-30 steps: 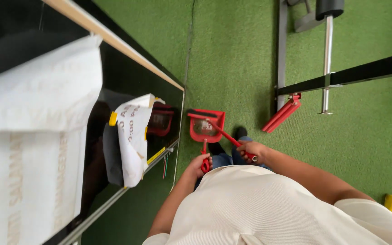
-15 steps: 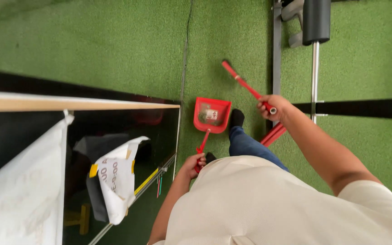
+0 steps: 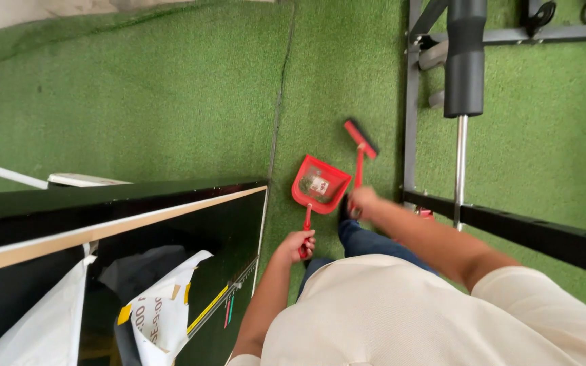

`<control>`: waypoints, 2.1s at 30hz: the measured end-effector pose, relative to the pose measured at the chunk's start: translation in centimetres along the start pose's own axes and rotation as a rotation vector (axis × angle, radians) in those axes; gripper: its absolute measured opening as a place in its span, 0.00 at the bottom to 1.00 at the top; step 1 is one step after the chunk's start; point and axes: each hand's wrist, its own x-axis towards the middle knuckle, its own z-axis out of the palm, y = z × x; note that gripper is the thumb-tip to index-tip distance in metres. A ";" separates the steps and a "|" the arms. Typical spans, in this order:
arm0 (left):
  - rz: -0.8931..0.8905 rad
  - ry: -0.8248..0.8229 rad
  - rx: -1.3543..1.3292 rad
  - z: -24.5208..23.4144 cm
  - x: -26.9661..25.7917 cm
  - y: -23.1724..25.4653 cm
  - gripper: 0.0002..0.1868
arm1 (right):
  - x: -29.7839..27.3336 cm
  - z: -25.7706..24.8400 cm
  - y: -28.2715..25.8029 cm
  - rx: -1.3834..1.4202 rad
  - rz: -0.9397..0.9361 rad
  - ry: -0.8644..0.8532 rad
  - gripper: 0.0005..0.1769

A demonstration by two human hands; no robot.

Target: Sweeping the gym floor using a handheld brush and dustpan.

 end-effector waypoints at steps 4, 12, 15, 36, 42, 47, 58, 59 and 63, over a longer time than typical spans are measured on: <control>0.004 0.009 0.017 0.1 1.1 1.4 0.11 | -8.9 1.6 2.5 0.024 0.266 -0.207 0.08; 0.030 0.003 0.031 -0.2 1.4 3.5 0.12 | -11.3 -4.3 -9.7 0.257 0.660 -0.597 0.13; 0.018 0.030 0.092 0.0 0.6 3.2 0.15 | -14.4 -7.1 -11.3 0.304 0.505 -0.427 0.11; -0.234 0.117 0.657 -6.4 -0.4 15.1 0.11 | -12.7 8.2 6.4 0.168 -0.148 0.107 0.13; -0.238 0.070 0.701 -3.5 -0.7 16.8 0.13 | -18.3 9.7 10.7 0.462 0.089 -0.092 0.10; -0.244 0.052 0.798 -2.1 -1.1 18.7 0.14 | -24.4 2.3 8.7 0.771 0.159 -0.199 0.04; -0.256 0.068 0.791 -3.2 -0.3 19.8 0.16 | -21.0 5.9 12.4 0.897 0.079 0.014 0.07; -0.266 0.061 0.839 -3.3 -0.8 19.9 0.16 | -19.5 6.3 12.8 0.936 0.120 -0.009 0.08; -0.268 0.075 0.872 -3.4 -2.1 20.0 0.17 | -17.7 9.5 11.1 0.906 0.206 -0.048 0.09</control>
